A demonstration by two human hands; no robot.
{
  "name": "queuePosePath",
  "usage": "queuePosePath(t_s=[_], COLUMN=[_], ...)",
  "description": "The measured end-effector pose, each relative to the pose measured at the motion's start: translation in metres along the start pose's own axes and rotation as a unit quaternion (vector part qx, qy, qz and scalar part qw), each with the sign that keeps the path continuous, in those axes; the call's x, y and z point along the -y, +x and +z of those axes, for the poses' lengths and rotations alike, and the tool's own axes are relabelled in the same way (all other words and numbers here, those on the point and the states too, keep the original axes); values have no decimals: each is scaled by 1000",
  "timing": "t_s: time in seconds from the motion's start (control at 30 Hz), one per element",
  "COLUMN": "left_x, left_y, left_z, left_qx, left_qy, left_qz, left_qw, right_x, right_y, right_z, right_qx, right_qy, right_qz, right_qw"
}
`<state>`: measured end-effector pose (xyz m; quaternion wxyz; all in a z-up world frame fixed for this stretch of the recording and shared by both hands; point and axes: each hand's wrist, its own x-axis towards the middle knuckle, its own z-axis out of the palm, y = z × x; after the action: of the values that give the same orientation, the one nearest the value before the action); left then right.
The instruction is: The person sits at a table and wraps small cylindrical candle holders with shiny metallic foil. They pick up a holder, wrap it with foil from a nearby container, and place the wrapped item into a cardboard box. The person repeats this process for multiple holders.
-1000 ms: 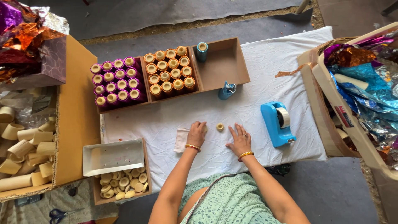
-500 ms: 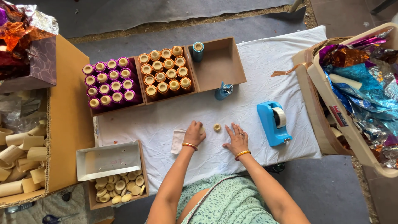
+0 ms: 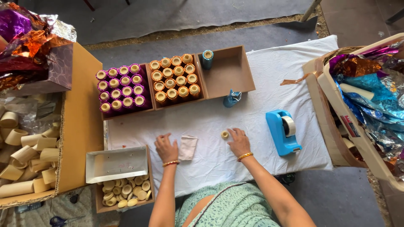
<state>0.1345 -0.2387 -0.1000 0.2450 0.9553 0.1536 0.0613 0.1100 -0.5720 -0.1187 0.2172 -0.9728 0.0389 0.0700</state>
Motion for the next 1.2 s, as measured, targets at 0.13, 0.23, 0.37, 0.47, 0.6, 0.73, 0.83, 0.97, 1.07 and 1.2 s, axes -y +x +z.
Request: queuePosePath(t_s=[0.13,0.23,0.37,0.47,0.6,0.73,0.83,0.97,1.07,1.2], left_x=[-25,-47,-60,-61,-62,-76,-94,-122,-146,-174], left_y=[-33,-54,-72,-79,-82,-86,-91,-96,-101,-113], left_z=[18,16,11,8,8,6,5,10,14,17], left_qx=[-2,33,89,90,47,54,67,67,88,129], left_qy=[-7,-28,-60,-68,-74,-68,-60,-63,-72,-67], left_qz=[107,164,210,227,223,220,221,241,250,265], left_qw=[994,985,972,967,971,972,971,966,962,953], right_x=[17,15,20,36,42,13,-23,-81,-113,-162], right_y=[14,14,14,19,12,-15,-44,-83,-115,-153], right_z=[18,39,29,-3,-40,-82,-131,-215,-283,-334], right_qx=[-79,-69,32,-24,-77,-42,-38,-141,-221,-299], right_qy=[14,-11,-24,7,47,58,114,125,95,46], right_qz=[-166,-246,-178,-196,-212,-199,-215,-161,-105,-35], right_qw=[983,967,983,980,973,977,969,969,965,953])
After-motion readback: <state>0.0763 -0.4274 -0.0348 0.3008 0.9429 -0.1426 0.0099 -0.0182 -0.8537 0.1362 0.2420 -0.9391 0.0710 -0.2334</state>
